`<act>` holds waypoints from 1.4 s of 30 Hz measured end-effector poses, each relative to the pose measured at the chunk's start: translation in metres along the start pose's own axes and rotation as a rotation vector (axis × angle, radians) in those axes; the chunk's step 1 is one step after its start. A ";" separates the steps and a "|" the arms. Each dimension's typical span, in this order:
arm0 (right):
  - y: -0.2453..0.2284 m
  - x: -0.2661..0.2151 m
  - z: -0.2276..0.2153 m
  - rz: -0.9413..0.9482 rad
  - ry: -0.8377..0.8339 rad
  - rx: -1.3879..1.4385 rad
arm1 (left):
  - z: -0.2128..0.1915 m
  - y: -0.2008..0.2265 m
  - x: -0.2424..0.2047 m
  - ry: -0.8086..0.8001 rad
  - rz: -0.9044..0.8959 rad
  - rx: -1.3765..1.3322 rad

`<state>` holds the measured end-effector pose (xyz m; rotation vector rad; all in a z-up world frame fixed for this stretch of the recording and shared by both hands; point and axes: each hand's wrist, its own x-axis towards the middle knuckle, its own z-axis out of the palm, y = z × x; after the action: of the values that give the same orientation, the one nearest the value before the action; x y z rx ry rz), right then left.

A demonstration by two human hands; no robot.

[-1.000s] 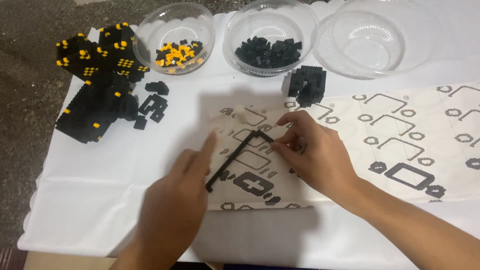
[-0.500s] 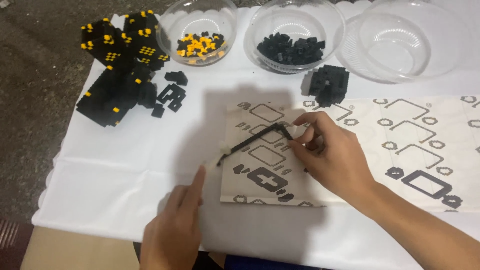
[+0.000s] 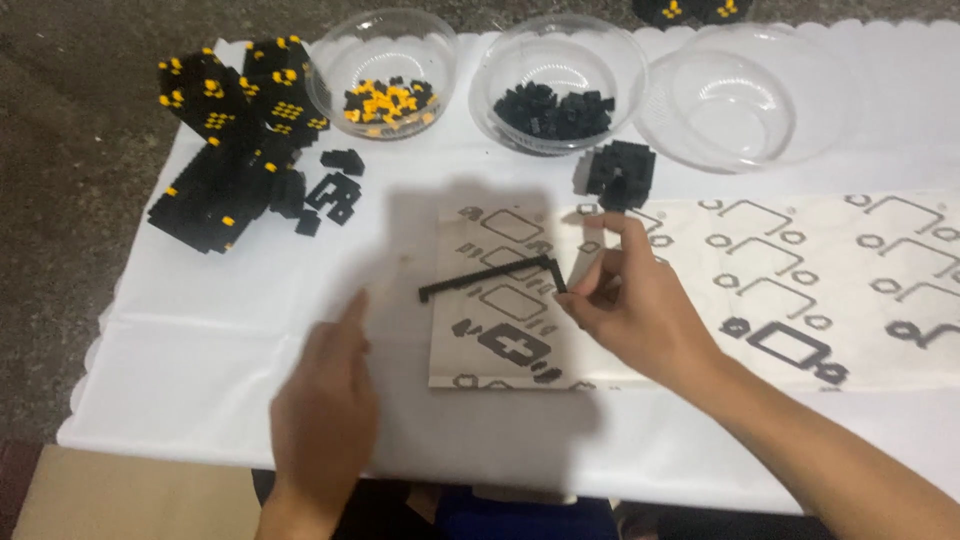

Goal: Assembling small plastic toy components and then handling large bags of parts for packing or inventory.

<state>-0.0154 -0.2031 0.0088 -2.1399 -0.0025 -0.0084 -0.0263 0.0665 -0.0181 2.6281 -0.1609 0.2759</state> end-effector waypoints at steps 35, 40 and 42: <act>0.012 0.011 -0.005 -0.532 0.375 -0.057 | 0.026 0.064 0.085 0.409 0.738 -0.474; 0.018 0.014 -0.006 -0.503 0.368 -0.107 | 0.021 0.064 0.084 0.427 0.741 -0.489; 0.019 0.014 -0.007 -0.466 0.368 -0.120 | 0.018 0.065 0.085 0.404 0.683 -0.519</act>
<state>-0.0008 -0.2192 -0.0029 -2.1813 -0.2905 -0.6876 0.0484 -0.0045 0.0149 1.8816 -0.8624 0.8527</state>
